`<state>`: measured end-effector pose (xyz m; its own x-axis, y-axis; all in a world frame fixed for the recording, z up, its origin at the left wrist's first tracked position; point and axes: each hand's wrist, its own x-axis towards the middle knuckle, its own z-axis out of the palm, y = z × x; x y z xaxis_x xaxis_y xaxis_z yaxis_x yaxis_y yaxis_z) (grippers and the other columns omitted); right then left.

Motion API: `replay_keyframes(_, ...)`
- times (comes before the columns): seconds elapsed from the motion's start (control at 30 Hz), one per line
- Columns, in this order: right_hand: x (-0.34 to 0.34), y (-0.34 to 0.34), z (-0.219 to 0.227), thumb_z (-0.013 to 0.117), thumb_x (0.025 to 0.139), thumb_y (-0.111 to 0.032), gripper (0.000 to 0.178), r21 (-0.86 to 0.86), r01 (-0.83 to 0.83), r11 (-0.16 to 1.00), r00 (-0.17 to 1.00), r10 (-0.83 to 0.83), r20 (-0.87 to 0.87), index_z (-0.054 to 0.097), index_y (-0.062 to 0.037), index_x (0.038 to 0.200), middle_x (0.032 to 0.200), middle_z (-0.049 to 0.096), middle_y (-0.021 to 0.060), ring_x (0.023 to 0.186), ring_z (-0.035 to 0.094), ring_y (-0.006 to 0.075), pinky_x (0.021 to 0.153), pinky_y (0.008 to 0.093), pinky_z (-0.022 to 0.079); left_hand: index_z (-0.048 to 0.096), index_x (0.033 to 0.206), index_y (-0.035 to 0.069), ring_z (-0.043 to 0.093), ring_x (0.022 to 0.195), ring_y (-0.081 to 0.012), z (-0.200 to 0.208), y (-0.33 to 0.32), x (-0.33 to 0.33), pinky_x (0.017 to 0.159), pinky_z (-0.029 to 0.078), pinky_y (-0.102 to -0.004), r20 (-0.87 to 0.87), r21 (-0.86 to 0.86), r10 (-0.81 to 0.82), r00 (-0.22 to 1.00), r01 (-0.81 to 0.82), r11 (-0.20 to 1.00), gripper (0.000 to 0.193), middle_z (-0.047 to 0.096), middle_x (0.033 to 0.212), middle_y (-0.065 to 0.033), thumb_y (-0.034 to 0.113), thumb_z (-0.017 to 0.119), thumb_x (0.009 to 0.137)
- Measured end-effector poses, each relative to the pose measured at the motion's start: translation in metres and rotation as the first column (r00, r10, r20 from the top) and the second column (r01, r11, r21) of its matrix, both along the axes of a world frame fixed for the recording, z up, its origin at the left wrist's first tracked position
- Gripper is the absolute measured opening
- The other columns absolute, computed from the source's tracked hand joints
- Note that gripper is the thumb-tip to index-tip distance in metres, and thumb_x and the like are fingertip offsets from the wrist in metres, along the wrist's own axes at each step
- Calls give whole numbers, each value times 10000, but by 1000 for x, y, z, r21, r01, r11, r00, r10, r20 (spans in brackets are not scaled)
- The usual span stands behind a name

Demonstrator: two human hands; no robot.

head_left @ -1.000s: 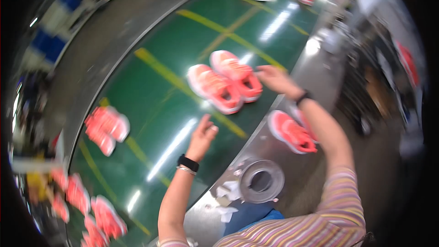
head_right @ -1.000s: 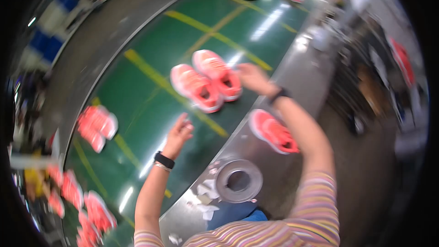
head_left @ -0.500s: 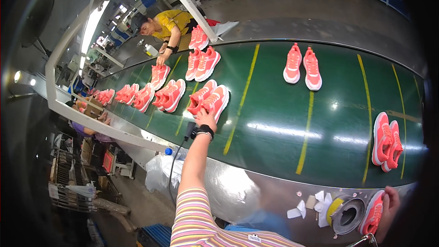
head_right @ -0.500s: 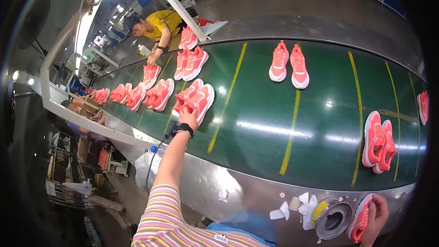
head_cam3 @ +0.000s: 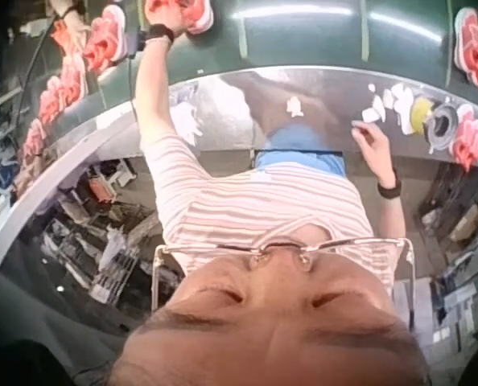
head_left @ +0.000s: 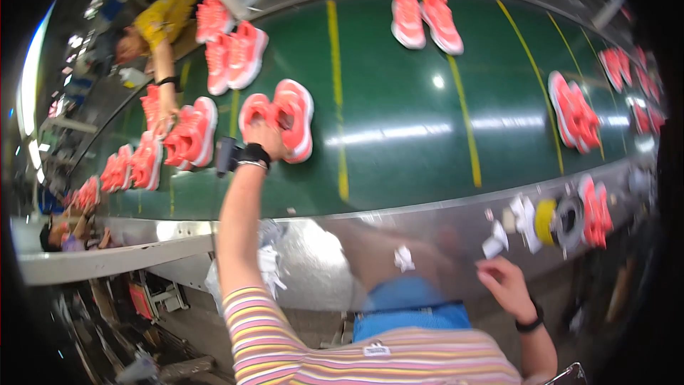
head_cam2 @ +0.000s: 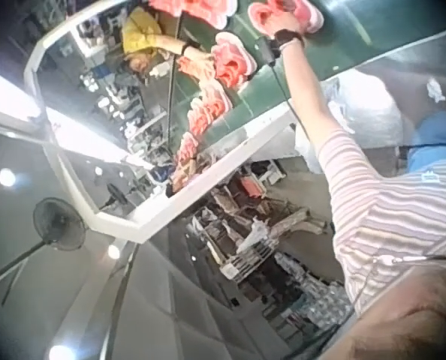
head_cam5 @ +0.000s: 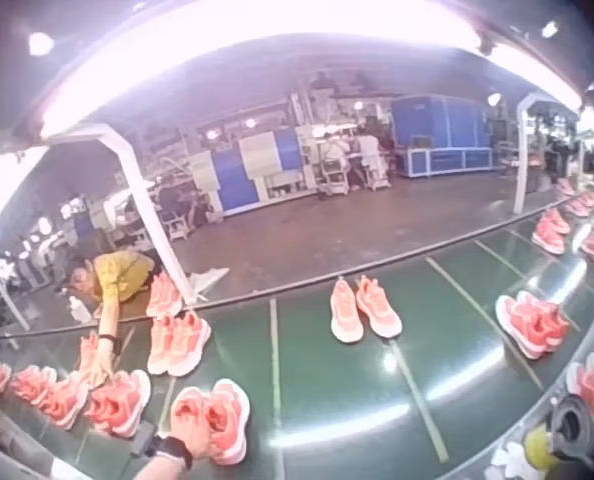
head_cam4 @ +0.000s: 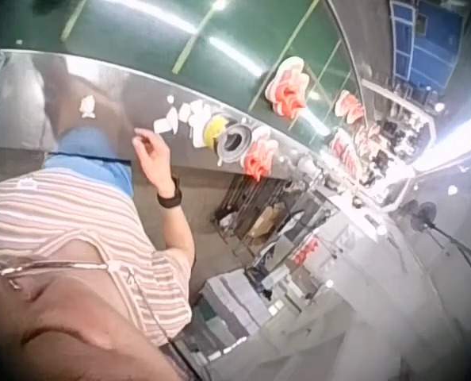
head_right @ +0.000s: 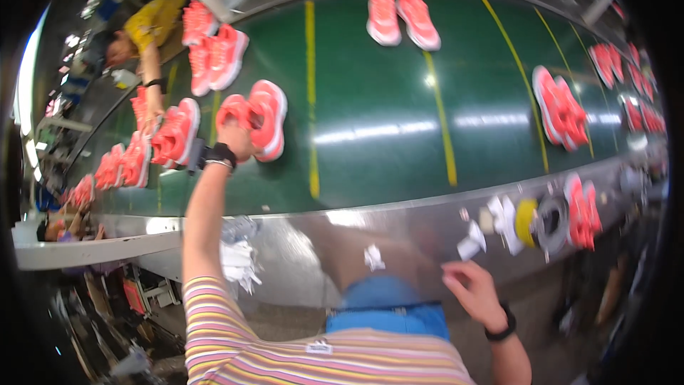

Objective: Inspecting and cleaning shoes on a production line conveyor.

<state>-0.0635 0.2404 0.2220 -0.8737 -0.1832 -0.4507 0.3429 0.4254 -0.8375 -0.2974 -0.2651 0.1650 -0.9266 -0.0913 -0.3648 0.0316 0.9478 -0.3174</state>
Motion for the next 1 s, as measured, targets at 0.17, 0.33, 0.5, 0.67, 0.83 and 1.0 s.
replay_keyframes(0.17,29,-45,-45,697,779,-83,254,172,-166,971,974,188,-123,651,-73,1028,927,578,96,819,595,212,727,303,487,679,1010,97,626,857,-346,55,54,81,749,518,-428,-147,318,-77,986,120,940,519,598,985,-231,486,724,669)
replay_keyframes(0.33,42,-99,-93,682,756,-79,268,209,-163,964,849,246,-468,638,-85,1021,956,548,100,900,562,283,804,357,467,717,939,85,615,820,-377,64,96,220,724,526,-445,-388,511,-246,888,429,745,401,539,1126,-275,291,778,601)
replay_keyframes(0.5,27,-123,-147,579,764,-1,144,296,-279,913,791,394,-468,615,-54,893,950,588,127,932,558,317,822,393,461,698,833,101,515,863,-325,28,155,318,796,402,-445,-204,511,-105,973,197,836,331,527,886,-174,323,789,605)
replay_keyframes(0.67,23,-62,-144,635,737,-13,237,306,44,951,790,154,-593,617,-50,970,1039,577,128,1005,529,334,852,413,449,620,1014,111,499,890,-326,2,187,366,813,384,-445,-182,596,-75,980,171,785,409,501,918,-154,278,763,669)
replay_keyframes(0.83,49,-59,-97,724,674,-66,557,248,65,966,786,104,-609,551,-80,1203,1210,474,152,1098,471,333,922,419,423,505,1150,11,521,954,-358,5,160,405,857,413,-445,-237,867,394,888,10,499,538,513,1058,-201,177,760,707)
replay_keyframes(1.0,86,-129,-109,737,693,-92,671,-231,83,969,995,-93,-31,463,-34,1304,1219,508,169,1136,513,296,984,389,403,517,1107,-16,585,948,-189,-58,141,374,776,482,-313,387,922,663,641,-284,-263,375,590,1069,-110,67,654,768)
